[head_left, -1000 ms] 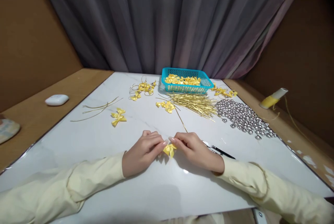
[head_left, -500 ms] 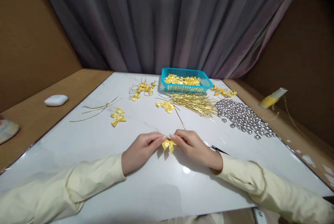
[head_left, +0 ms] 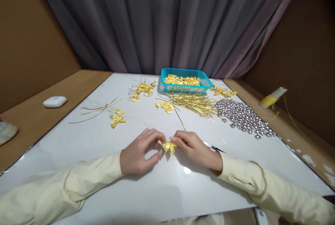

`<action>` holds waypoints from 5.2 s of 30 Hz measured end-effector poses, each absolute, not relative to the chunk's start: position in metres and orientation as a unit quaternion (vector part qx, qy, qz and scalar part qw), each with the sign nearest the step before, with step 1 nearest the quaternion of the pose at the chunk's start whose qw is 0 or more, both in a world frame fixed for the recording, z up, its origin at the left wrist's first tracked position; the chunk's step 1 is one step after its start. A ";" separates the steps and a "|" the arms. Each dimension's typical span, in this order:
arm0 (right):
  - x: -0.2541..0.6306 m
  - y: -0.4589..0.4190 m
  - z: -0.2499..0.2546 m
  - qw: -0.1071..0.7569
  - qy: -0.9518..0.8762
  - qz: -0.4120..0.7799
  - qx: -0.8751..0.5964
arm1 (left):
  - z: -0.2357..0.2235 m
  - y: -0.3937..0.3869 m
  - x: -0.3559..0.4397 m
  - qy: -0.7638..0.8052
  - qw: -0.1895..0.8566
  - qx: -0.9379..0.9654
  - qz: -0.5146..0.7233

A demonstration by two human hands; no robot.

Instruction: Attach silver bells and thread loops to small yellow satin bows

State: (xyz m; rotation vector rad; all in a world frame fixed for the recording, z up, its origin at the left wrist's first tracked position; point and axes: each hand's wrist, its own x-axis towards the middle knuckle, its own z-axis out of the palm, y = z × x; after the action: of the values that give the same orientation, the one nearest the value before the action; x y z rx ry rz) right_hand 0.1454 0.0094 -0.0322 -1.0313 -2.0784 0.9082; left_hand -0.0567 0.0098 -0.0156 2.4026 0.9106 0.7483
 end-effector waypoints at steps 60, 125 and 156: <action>0.152 0.010 -0.037 0.273 -0.827 0.336 -0.358 | -0.023 0.015 -0.055 0.331 0.175 0.903 0.212; 0.153 -0.005 -0.014 0.099 -0.779 0.272 -0.557 | -0.014 0.007 -0.040 0.452 0.185 0.865 0.118; 0.164 0.011 -0.025 0.165 -0.645 0.550 -0.504 | -0.014 0.003 -0.039 0.468 0.178 0.859 0.110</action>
State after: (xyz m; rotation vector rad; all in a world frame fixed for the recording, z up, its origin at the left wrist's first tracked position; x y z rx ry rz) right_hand 0.1640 0.0109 -0.0251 -1.4375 -1.8366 1.5683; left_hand -0.0393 0.0035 -0.0135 2.4295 1.3227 0.3111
